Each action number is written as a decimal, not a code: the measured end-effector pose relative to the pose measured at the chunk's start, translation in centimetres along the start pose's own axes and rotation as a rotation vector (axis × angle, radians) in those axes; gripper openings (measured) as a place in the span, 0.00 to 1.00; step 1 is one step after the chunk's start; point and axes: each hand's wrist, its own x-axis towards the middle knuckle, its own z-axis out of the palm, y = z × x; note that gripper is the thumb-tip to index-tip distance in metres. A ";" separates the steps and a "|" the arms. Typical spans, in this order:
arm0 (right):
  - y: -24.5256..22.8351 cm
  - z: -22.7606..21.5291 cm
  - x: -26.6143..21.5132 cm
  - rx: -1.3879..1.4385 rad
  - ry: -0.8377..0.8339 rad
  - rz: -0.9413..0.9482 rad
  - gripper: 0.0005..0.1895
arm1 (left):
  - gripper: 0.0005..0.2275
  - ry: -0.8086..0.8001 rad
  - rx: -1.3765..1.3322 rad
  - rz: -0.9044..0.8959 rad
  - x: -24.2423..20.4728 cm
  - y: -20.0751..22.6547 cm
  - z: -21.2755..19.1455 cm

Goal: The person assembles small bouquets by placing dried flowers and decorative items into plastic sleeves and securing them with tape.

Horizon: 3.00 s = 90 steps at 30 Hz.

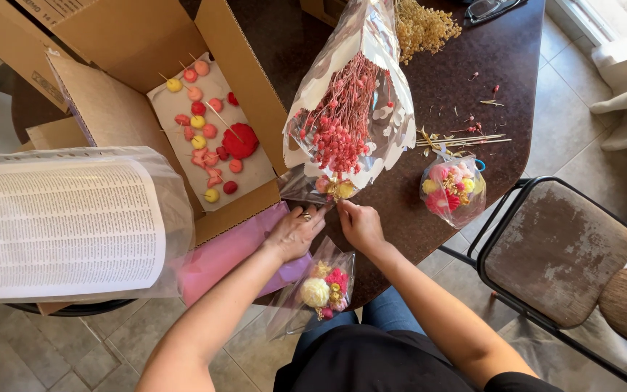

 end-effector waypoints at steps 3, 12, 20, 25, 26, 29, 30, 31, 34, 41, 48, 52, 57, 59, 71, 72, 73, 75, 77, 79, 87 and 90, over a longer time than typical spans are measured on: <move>0.7 -0.6 -0.5 -0.164 0.054 -0.177 0.13 | 0.18 0.011 0.037 0.015 -0.1 0.3 0.8; -1.1 -4.0 -1.1 -0.535 0.047 -0.531 0.23 | 0.31 -0.060 0.087 -0.128 -1.0 1.0 -3.6; 1.5 -5.7 -3.2 -0.209 0.140 -0.003 0.10 | 0.18 0.258 -0.510 -0.902 -2.1 0.6 1.0; 4.1 -4.9 0.5 0.639 0.179 0.111 0.22 | 0.30 0.075 -0.855 -1.282 4.1 -0.4 -3.7; 5.2 -3.9 1.8 1.088 0.116 0.155 0.30 | 0.28 -0.020 -0.825 -1.316 5.3 -0.4 -5.2; 1.4 -6.4 2.1 1.313 0.016 0.332 0.35 | 0.22 -0.105 -0.707 -1.335 3.7 -0.9 0.5; 1.2 -6.2 2.1 1.315 0.012 0.336 0.35 | 0.22 -0.109 -0.706 -1.339 4.1 0.0 -1.3; 1.1 -6.0 2.2 1.312 -0.011 0.366 0.36 | 0.16 -0.128 -0.661 -1.319 4.4 0.8 -3.0; -0.1 -5.9 1.6 1.299 -0.063 0.373 0.36 | 0.08 -0.135 -0.534 -1.271 3.6 2.2 -5.1; 2.4 -3.8 0.2 1.195 -0.198 0.224 0.37 | 0.03 -0.065 -0.426 -1.190 -1.2 3.9 -1.3; 8.8 -9.7 -7.8 0.735 -0.280 0.050 0.25 | 0.06 0.002 -0.519 -1.161 -3.0 5.5 -6.5; 12.9 -17.2 -10.8 0.425 -0.261 0.075 0.14 | 0.08 -0.266 -0.488 -1.329 -4.4 6.0 -10.5; 10.2 -31.1 -5.5 0.100 0.214 -0.291 0.18 | 0.04 -0.038 -0.374 -1.381 5.1 13.2 -22.1; 7.7 -35.1 -1.6 -0.131 0.258 -0.727 0.18 | 0.07 0.532 -0.781 -0.928 12.6 16.5 -24.3; 4.3 -35.3 8.0 -0.599 -0.071 -1.288 0.08 | 0.05 0.083 -0.277 -0.740 22.3 17.7 -10.9; 4.2 -35.2 7.4 -0.593 -0.073 -1.291 0.08 | 0.05 0.079 -0.275 -0.745 21.3 17.2 -10.0; 4.0 -35.0 7.1 -0.611 -0.114 -1.252 0.10 | 0.06 0.103 -0.282 -0.756 20.4 16.5 -9.1; 3.6 -34.6 6.4 -0.624 -0.157 -1.219 0.12 | 0.06 0.124 -0.284 -0.773 18.3 15.5 -8.2; 3.2 -34.0 5.8 -0.534 -0.304 -1.188 0.09 | 0.07 0.168 -0.268 -0.820 16.3 14.8 -7.9; 2.6 -32.6 5.3 -0.543 -0.307 -1.196 0.10 | 0.07 0.140 -0.298 -0.859 14.6 14.0 -7.5; 1.2 -29.3 4.2 -0.511 -0.391 -1.159 0.08 | 0.04 0.014 -0.264 -0.956 12.0 13.8 -11.9; 0.0 -30.5 3.2 -0.451 -0.383 -1.167 0.07 | 0.04 0.005 -0.248 -0.983 11.5 13.9 -10.3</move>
